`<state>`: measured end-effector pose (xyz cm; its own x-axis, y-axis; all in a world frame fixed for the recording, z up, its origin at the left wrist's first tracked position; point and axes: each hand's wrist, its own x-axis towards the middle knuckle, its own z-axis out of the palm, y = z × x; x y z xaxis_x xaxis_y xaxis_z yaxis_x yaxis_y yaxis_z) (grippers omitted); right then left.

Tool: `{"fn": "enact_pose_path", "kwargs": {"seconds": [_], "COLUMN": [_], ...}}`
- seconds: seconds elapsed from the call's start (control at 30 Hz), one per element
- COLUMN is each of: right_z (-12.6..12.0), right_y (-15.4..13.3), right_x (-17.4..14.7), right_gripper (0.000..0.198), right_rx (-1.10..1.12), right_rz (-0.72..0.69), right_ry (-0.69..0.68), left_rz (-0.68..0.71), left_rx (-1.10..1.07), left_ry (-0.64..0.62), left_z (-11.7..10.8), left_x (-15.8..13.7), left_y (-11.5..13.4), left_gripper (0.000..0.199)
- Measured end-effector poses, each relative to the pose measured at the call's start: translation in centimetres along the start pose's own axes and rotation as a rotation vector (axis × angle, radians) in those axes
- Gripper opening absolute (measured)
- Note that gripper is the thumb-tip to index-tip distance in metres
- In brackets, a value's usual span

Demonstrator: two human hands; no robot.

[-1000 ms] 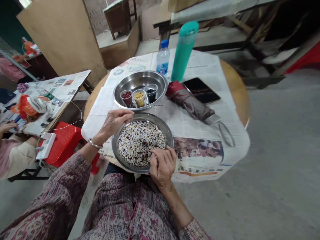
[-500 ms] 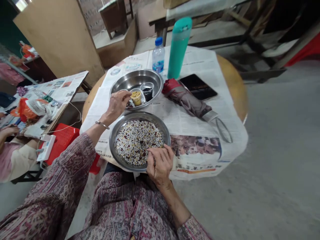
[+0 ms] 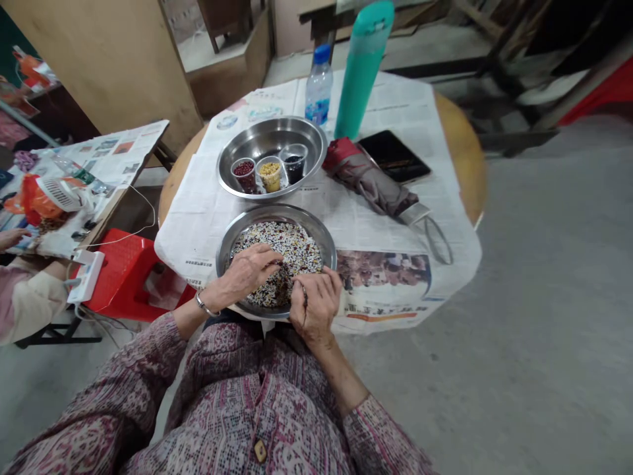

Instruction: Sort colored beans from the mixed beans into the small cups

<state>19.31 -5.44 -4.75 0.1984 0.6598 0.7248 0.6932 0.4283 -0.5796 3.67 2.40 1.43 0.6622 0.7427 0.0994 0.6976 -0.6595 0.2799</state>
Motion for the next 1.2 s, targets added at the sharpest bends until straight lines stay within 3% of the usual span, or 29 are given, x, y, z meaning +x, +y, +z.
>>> {"fn": "enact_pose_path", "kwargs": {"seconds": [0.13,0.27,0.47,0.67,1.0,1.2], "right_z": [0.0,0.1,0.0,-0.2,-0.1,-0.2], "right_y": [0.0,0.1,0.1,0.1,0.0,0.1], "right_x": [0.0,0.0,-0.1,-0.1,-0.1,-0.1], "right_gripper": [0.016,0.015,0.015,0.015,0.015,0.014], "right_rx": [-0.007,-0.006,0.016,0.004,0.0,0.002], "right_rz": [-0.008,-0.003,0.016,0.029,0.025,0.008], "right_ry": [0.001,0.0,-0.006,-0.022,-0.016,-0.01], "left_rz": [0.016,-0.017,-0.094,-0.108,-0.252,-0.274], "left_rx": [0.058,0.036,-0.024,-0.186,0.071,0.161], "left_ry": [-0.028,-0.009,0.044,0.118,0.161,0.049], "left_z": [1.1,0.7,-1.1,-1.3,-1.8,-1.2], "left_x": [1.0,0.7,-2.2,-4.6,-3.5,-2.4], "left_y": [-0.3,-0.3,-0.1,-0.2,-3.7,-4.4], "left_gripper": [0.019,0.019,0.014,0.013,0.02,0.024]}}
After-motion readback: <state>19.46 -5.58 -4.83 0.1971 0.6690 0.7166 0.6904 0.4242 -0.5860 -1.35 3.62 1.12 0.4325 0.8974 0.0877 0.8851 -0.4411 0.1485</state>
